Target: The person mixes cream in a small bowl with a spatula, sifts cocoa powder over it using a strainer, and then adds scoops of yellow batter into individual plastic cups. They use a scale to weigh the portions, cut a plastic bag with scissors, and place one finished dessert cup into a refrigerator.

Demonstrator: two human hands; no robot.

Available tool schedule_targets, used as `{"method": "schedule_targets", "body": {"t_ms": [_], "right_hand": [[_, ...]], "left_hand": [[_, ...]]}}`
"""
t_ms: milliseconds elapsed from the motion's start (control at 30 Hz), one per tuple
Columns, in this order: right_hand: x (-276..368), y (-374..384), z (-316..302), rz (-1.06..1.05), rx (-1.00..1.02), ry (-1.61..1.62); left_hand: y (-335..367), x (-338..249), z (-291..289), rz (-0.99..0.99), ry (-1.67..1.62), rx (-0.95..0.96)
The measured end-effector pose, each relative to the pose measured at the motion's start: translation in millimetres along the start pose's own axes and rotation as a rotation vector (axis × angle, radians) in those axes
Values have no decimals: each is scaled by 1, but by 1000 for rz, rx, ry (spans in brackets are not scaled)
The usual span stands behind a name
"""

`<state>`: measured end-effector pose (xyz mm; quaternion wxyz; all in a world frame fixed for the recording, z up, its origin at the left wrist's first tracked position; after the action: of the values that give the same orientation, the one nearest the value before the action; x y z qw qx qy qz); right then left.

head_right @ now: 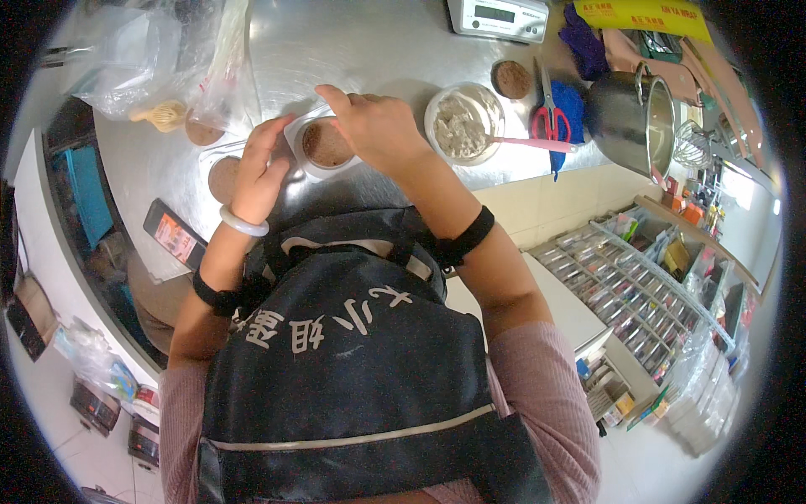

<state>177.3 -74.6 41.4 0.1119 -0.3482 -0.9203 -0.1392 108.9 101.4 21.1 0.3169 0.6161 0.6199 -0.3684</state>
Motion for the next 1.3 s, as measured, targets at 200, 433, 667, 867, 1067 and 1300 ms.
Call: {"method": "schedule_targets", "body": {"t_ms": [200,433,667,867,1067,1300], "right_hand": [[6,0,3,-9,14,-4],[8,-15,-3,114,86,171],[9,-22,1,132,101,124],[17,-24,-9,137,152,22],[11,-24,-9,131,74,-156],[7,-22,-2,170,31,-128]], "left_hand": [[12,-22,5,63,6,-175],[9,-16,8,103,204,-207],[-14,-1,14,-122,-214,155],[-13,-6,19,59,167,219],[31,12,12,115,229,205],[4,-3,13,-145,-55,23]]}}
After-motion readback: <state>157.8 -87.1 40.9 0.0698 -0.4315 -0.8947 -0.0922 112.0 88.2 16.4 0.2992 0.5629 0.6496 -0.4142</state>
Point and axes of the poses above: each hand's wrist, its own y-axis towards the middle knuckle, its own z-axis out of the palm, x = y × z, the point moved 2 cm from there along y, towards the middle knuckle, and after that the axes turned 7 degrees about -z, right-handed, at the moved point
